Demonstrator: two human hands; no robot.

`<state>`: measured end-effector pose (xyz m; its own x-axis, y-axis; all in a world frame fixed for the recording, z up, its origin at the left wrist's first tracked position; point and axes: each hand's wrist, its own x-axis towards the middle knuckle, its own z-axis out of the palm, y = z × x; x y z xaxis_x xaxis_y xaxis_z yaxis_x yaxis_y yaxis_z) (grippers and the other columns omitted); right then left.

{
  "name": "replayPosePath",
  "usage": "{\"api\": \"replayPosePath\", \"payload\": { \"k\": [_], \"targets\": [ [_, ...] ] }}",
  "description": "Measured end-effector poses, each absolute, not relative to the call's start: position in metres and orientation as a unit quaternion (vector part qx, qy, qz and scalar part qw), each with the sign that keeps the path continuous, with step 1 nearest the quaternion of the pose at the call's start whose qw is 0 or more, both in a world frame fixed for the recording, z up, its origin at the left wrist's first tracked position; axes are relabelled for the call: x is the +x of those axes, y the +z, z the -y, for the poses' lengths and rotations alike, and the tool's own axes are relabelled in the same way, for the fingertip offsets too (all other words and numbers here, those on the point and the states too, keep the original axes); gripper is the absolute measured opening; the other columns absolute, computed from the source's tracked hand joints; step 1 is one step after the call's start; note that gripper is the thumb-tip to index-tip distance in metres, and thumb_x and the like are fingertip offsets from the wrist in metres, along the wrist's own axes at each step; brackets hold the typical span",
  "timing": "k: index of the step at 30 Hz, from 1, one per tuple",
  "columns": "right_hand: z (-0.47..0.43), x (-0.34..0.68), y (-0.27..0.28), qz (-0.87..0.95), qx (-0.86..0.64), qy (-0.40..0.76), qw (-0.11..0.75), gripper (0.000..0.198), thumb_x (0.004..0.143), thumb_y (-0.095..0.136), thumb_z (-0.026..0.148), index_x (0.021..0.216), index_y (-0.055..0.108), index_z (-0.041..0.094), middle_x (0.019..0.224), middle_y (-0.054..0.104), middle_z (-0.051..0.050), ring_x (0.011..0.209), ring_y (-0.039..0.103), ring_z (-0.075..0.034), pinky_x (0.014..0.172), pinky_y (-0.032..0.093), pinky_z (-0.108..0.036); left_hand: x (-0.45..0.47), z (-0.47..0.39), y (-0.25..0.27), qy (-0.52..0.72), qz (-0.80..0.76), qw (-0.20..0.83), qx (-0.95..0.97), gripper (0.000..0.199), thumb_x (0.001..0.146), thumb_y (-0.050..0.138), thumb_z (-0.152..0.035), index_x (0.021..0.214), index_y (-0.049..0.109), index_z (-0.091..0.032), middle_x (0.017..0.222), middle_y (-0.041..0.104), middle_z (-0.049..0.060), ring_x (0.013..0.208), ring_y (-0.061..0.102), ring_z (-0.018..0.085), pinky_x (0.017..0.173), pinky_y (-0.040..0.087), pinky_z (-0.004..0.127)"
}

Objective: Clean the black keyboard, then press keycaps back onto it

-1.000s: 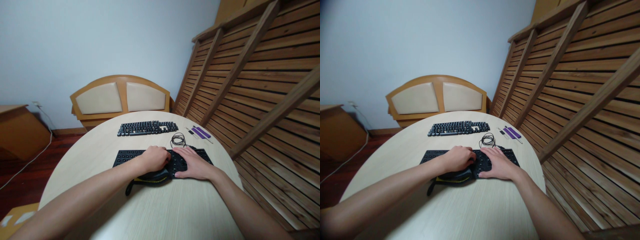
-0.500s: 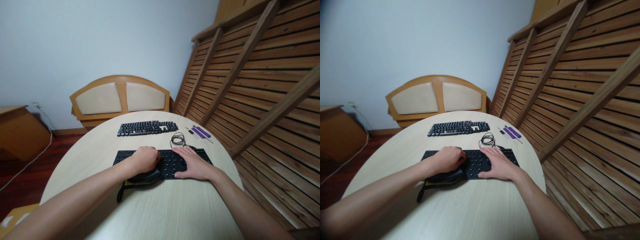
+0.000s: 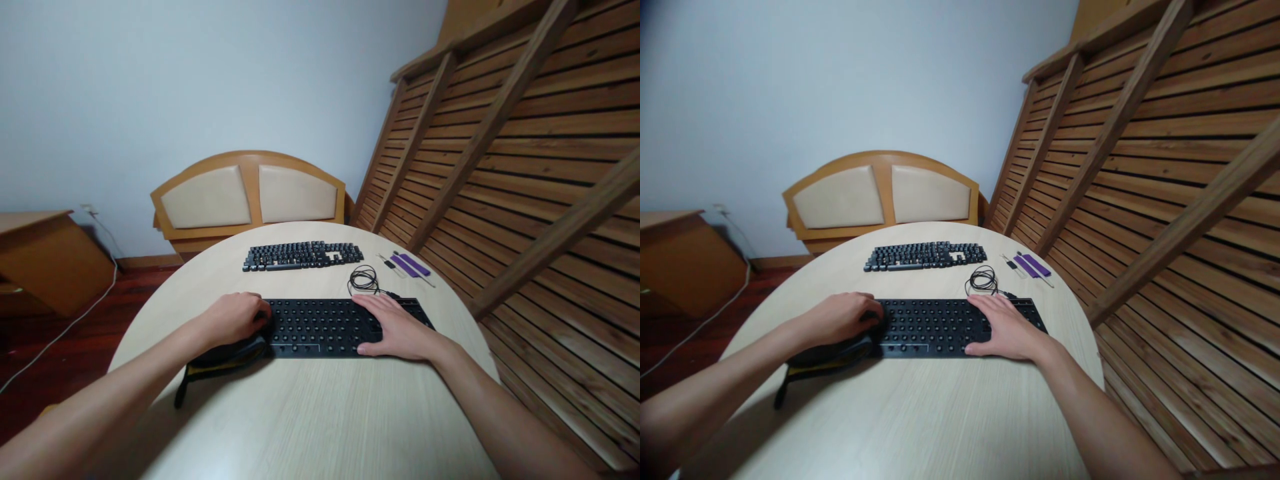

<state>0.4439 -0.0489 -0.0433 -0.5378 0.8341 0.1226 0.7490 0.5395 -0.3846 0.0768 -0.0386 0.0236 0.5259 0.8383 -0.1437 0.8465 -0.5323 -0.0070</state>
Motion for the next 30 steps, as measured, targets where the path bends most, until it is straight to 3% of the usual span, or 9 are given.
{"api": "replayPosePath", "payload": {
  "k": [6, 11, 15, 20, 30],
  "targets": [
    [0.049, 0.443, -0.042, 0.863, -0.467, 0.136, 0.138, 0.102, 0.068, 0.070, 0.074, 0.152, 0.039, 0.024, 0.155, 0.042, -0.010, 0.143, 0.035, -0.036, 0.121, 0.020, -0.056, 0.033, 0.038, 0.024, -0.072, -0.500, 0.052, 0.861, 0.028, 0.090, 0.048, -0.029, 0.103, 0.073, -0.027, 0.102, 0.074, 0.006, 0.090, 0.068, 0.024, 0.079, 0.049, 0.031],
    [0.046, 0.448, -0.045, 0.861, -0.469, 0.137, 0.142, 0.101, 0.069, 0.071, 0.072, 0.153, 0.038, 0.025, 0.155, 0.042, -0.010, 0.143, 0.035, -0.037, 0.121, 0.017, -0.058, -0.013, 0.027, 0.020, -0.117, -0.560, 0.020, 0.820, 0.025, 0.084, 0.053, -0.031, 0.095, 0.075, -0.026, 0.098, 0.074, 0.008, 0.091, 0.068, 0.031, 0.076, 0.049, 0.035],
    [0.044, 0.452, -0.047, 0.862, -0.468, 0.133, 0.145, 0.101, 0.069, 0.071, 0.072, 0.152, 0.039, 0.026, 0.155, 0.043, -0.010, 0.143, 0.035, -0.038, 0.121, 0.017, -0.059, -0.026, 0.019, 0.028, -0.062, -0.562, 0.045, 0.824, 0.028, 0.088, 0.051, -0.037, 0.099, 0.074, -0.024, 0.101, 0.074, 0.008, 0.092, 0.067, 0.028, 0.079, 0.049, 0.033],
    [0.045, 0.450, -0.044, 0.859, -0.472, 0.135, 0.143, 0.101, 0.068, 0.071, 0.072, 0.152, 0.040, 0.024, 0.155, 0.042, -0.010, 0.143, 0.034, -0.037, 0.122, 0.017, -0.058, 0.024, 0.029, 0.041, 0.024, -0.460, 0.075, 0.884, 0.027, 0.094, 0.050, -0.035, 0.109, 0.070, -0.024, 0.109, 0.071, 0.005, 0.097, 0.065, 0.022, 0.087, 0.047, 0.032],
    [0.047, 0.449, -0.040, 0.859, -0.472, 0.139, 0.140, 0.112, 0.062, 0.074, 0.076, 0.152, 0.038, 0.021, 0.156, 0.040, -0.014, 0.144, 0.033, -0.038, 0.120, 0.022, -0.057, 0.187, 0.037, 0.039, 0.042, -0.292, 0.006, 0.956, 0.020, 0.092, 0.057, -0.025, 0.107, 0.070, -0.023, 0.102, 0.069, 0.005, 0.086, 0.069, 0.022, 0.071, 0.052, 0.030]
  ]
}}
